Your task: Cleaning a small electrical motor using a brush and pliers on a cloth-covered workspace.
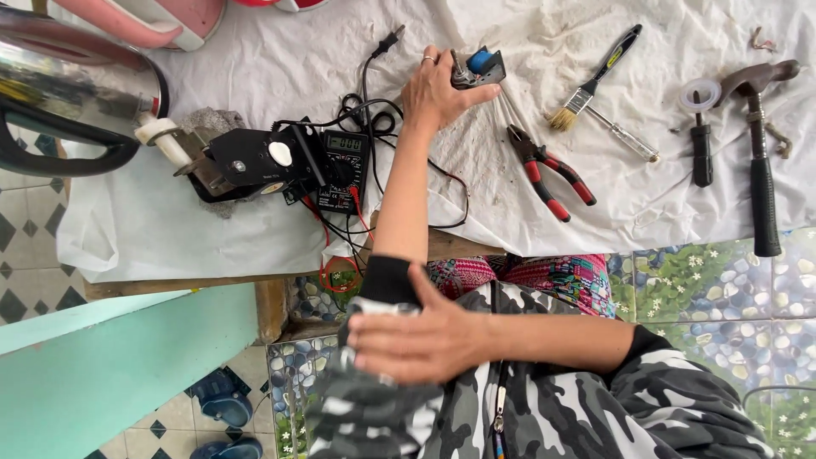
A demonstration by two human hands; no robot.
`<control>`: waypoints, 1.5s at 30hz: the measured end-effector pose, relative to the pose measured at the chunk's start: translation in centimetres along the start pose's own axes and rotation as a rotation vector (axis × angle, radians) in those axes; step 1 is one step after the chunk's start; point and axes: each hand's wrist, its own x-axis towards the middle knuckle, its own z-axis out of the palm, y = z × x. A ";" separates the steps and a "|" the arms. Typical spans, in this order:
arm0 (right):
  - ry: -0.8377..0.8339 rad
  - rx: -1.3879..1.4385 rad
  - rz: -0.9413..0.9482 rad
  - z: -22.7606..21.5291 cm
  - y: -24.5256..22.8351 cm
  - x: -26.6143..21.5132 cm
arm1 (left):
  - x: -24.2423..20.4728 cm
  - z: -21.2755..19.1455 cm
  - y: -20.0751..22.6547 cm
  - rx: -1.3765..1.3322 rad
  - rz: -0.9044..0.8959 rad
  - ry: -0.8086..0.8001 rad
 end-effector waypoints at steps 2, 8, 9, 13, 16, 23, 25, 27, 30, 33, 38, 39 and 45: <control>0.040 0.086 -0.040 -0.3 -2.3 1.1 | 0.1 0.5 -0.5 0.009 -0.020 -0.016; -0.075 0.378 -0.038 -2.9 -4.2 1.1 | -1.4 2.2 -0.2 0.014 0.095 0.156; -0.253 0.434 -0.007 -3.1 -3.9 0.4 | -1.9 2.8 -0.4 0.003 0.152 0.248; -0.291 0.157 0.156 -8.1 7.9 -2.7 | -3.6 1.8 0.7 0.127 0.182 0.267; 0.196 -0.332 0.649 -12.9 18.7 -7.9 | -3.5 2.9 0.2 0.151 0.217 0.318; 0.069 -0.359 1.365 -16.6 28.2 -13.6 | -3.1 2.1 0.8 0.128 0.173 0.302; 0.123 -0.286 1.458 -16.0 28.2 -13.5 | -3.9 2.1 0.8 0.126 0.146 0.278; 0.136 -0.339 1.501 -15.7 28.5 -12.7 | -3.8 1.8 1.0 0.117 0.179 0.322; 0.166 -0.331 1.444 -14.6 28.2 -12.3 | -3.7 1.8 0.9 0.116 0.180 0.315; 0.305 -0.124 1.414 -14.9 28.7 -12.7 | -3.5 2.2 0.5 0.133 0.203 0.290; 0.587 0.315 1.170 -12.0 24.7 -6.7 | -3.2 2.0 0.7 0.096 0.255 0.284; 0.661 0.436 0.984 -11.1 23.5 -5.7 | -3.2 2.3 0.5 0.086 0.274 0.288; 0.327 -0.115 0.912 -9.9 20.9 -3.8 | -4.2 0.8 2.5 0.031 0.166 0.303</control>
